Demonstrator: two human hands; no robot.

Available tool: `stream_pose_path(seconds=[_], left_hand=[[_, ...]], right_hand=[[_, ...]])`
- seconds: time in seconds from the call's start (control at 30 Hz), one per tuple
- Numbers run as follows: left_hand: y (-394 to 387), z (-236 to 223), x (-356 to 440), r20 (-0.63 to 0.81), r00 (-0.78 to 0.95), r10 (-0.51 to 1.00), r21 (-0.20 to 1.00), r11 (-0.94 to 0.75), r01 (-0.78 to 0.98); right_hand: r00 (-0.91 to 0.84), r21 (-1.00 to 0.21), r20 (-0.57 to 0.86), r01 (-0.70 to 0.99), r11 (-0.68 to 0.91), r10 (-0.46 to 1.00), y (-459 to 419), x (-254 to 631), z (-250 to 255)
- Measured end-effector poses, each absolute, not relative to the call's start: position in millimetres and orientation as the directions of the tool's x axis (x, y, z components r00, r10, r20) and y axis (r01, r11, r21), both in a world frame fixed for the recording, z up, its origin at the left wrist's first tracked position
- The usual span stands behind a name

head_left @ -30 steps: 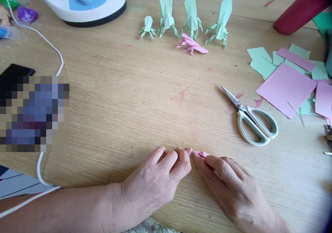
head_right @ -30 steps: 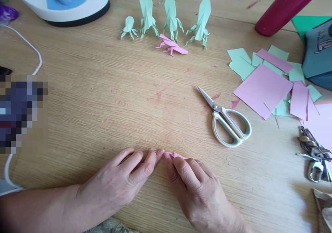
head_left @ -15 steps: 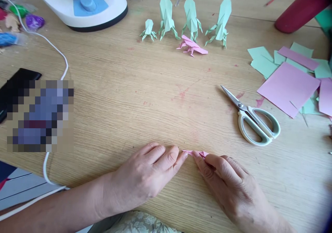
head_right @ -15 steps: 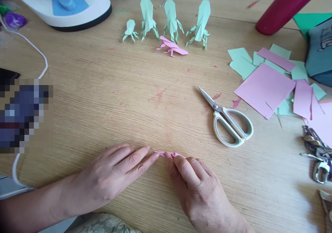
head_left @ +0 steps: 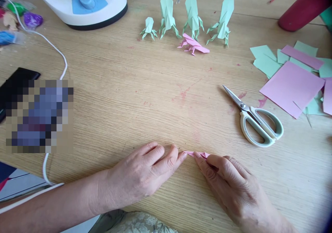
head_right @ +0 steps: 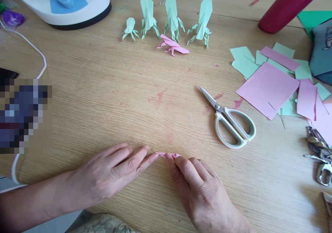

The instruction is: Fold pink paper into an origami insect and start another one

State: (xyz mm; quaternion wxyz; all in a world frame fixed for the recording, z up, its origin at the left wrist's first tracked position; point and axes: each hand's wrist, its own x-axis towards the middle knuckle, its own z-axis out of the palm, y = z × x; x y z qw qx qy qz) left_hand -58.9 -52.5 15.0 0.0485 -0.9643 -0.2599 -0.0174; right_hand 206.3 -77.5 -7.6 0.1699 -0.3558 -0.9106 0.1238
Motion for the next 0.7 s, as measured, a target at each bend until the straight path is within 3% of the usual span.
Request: stream_pose_path(seconds=[0.3,0.7], left_hand=[[-51.4,16.5,-59.1,0.0,0.865,0.502,-0.131,-0.858,0.497],[-60.0,15.5,-49.0,0.046,0.828,0.559,-0.176,-0.811,0.558]], right_hand=[[-0.674,-0.385,0.207,0.61,0.692,0.709,-78.0,206.6,-7.8],[-0.686,-0.358,0.214,0.608,0.709,0.696,-76.3,205.4,-5.7]])
